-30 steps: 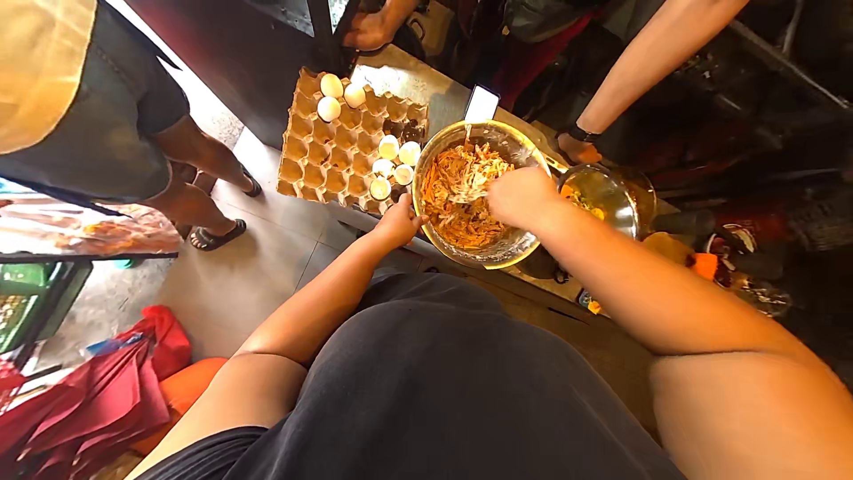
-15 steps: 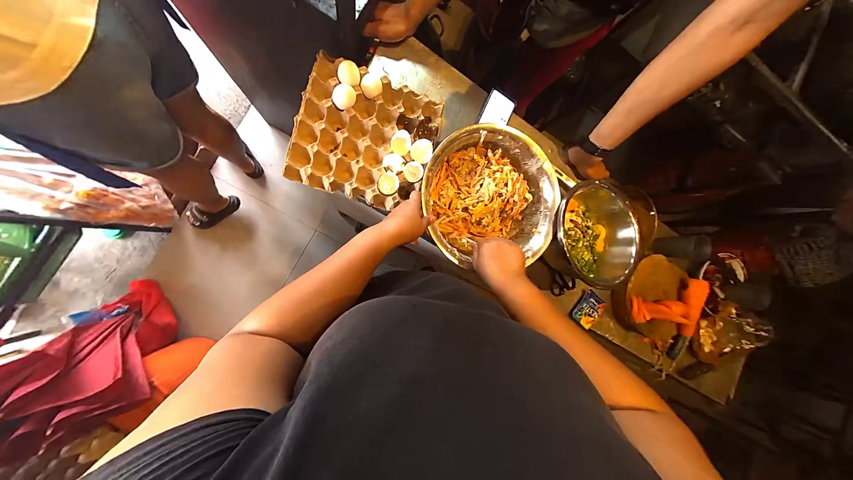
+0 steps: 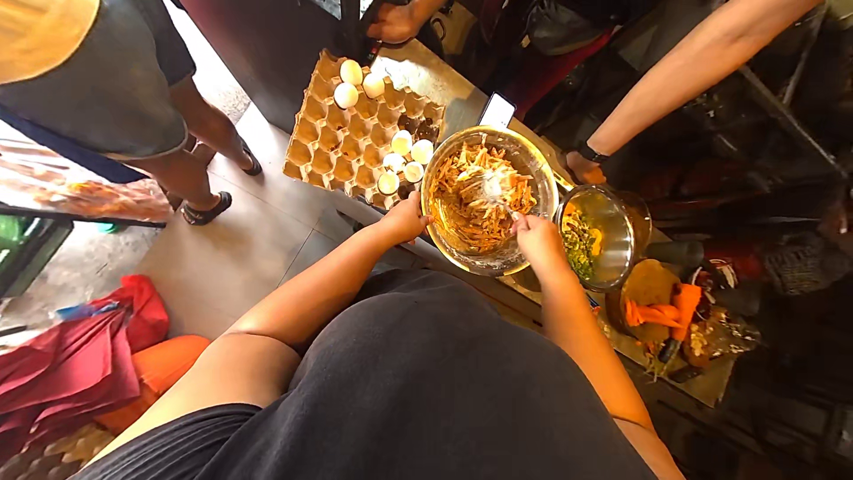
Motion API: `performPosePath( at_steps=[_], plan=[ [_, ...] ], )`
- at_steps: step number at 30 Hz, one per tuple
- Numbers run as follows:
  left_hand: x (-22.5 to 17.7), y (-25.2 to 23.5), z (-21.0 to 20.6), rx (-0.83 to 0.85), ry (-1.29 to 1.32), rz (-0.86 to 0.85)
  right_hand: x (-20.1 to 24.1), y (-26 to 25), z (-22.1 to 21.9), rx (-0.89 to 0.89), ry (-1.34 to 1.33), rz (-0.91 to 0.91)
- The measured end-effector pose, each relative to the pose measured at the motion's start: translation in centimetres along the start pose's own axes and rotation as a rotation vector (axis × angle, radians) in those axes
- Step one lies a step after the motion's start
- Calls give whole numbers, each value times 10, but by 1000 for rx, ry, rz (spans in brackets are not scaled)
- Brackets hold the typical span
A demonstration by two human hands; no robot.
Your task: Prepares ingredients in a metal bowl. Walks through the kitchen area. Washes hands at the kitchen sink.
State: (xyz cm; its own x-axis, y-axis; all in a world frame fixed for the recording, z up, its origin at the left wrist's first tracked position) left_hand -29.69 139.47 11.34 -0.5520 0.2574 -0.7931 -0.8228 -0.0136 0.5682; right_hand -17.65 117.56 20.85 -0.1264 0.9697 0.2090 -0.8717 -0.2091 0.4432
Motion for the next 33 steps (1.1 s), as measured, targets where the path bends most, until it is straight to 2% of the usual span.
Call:
performPosePath(
  at_steps=[4, 9, 13, 17, 20, 24, 28, 31, 33],
  plan=[
    [-3, 0, 0, 7, 12, -13, -36, -16, 27, -48, -94, -40],
    [-4, 0, 0, 11, 9, -3, -23, 14, 73, -75, 208, -98],
    [0, -1, 0, -1, 19, -23, -12, 11, 51, -85, 505, -122],
    [1, -4, 1, -14, 0, -27, -17, -35, 27, -49, 494, -181],
    [0, 0, 1, -34, 17, -20, 4, -54, 16, 18, 449, -119],
    [-1, 4, 2, -64, 51, -16, 32, -44, 9, 135, 605, -59],
    [-1, 3, 1, -53, 51, -27, 30, -22, -8, 236, 639, 43],
    [-1, 4, 3, -62, 47, -40, 36, -6, 7, 295, 709, 107],
    [1, 4, 2, -54, 44, -43, 46, -2, 39, 209, 729, 110]
  ],
)
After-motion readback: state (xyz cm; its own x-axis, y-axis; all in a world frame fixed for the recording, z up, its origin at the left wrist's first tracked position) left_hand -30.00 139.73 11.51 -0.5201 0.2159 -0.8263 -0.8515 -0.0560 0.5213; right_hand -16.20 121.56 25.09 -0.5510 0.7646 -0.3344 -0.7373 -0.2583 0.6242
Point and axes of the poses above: each hand's wrist, its own y-axis away from the middle knuckle, its own z-axis out of the back of the hand, x = y × z, the point moved 9 cm from there along -y, towards the middle knuckle, and after that the axes turned 1 degree about -z, right-handed, at the moved point
